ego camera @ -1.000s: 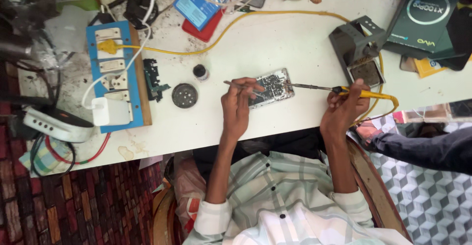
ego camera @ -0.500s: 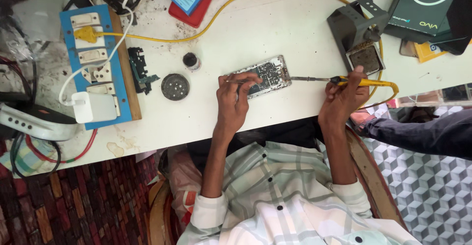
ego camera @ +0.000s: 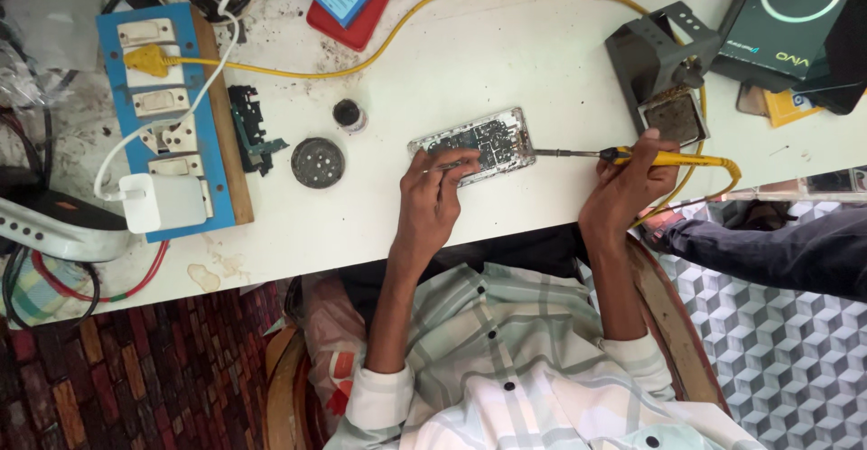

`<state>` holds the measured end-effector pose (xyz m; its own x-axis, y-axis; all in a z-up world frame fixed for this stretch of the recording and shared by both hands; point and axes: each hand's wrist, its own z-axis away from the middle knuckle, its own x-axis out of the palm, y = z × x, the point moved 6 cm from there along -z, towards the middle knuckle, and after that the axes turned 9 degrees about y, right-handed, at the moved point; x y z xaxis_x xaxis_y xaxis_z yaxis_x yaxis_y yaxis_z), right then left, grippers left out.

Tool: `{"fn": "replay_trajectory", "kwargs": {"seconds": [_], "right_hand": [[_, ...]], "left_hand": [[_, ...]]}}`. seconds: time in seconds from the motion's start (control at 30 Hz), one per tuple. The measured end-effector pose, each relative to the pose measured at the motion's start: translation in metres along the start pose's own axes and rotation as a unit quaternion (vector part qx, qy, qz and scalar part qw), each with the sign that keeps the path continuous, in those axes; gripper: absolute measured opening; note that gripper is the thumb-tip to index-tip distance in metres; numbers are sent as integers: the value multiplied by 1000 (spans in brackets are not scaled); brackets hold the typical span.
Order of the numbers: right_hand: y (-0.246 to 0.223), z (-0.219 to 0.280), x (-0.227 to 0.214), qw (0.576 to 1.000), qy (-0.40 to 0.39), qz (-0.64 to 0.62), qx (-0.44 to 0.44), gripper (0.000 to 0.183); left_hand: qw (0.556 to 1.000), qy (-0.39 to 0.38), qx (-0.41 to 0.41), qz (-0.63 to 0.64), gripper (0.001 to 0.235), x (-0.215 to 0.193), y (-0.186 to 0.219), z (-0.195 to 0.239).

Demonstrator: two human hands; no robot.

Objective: The person uses a soldering iron and a small tool to work on a circuit board placed on a cluttered workbench. The person repeatedly applies the soldering iron to different points on the board while holding the board steady with the other hand.

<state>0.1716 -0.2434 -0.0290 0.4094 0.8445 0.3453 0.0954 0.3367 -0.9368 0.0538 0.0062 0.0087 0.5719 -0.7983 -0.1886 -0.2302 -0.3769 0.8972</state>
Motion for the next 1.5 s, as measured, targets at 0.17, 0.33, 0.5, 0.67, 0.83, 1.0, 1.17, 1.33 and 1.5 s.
{"fn": "replay_trajectory", "kwargs": {"seconds": [0.17, 0.33, 0.5, 0.67, 0.83, 1.0, 1.17, 1.33, 1.5], "right_hand": [[-3, 6, 6, 996, -43, 45, -63, 33], [0, 4, 6, 995, -42, 66, -62, 27], [2, 3, 5, 995, -30, 78, -62, 25], [3, 2, 4, 995, -29, 74, -55, 23], [3, 1, 4, 993, -33, 83, -72, 25], [3, 2, 3, 993, -39, 88, -70, 26], [0, 3, 4, 993, -37, 91, -69, 25], [2, 3, 3, 993, -33, 93, -71, 25], [2, 1, 2, 994, -32, 81, -69, 25]], "left_hand": [[1000, 6, 2, 0, 12, 0, -4, 0], [1000, 5, -8, 1, 15, 0, -3, -3], [999, 10, -31, 26, 21, -1, 0, -6], [998, 5, -42, 35, 18, 0, -1, -5], [997, 4, -57, 42, 15, 0, -5, -4], [997, 4, -64, 50, 19, 0, -4, -2], [996, -2, -81, 35, 21, 2, -5, -3], [997, 4, -60, 40, 14, 2, -5, -2], [998, 2, -60, 36, 11, 2, -6, -1]]}}
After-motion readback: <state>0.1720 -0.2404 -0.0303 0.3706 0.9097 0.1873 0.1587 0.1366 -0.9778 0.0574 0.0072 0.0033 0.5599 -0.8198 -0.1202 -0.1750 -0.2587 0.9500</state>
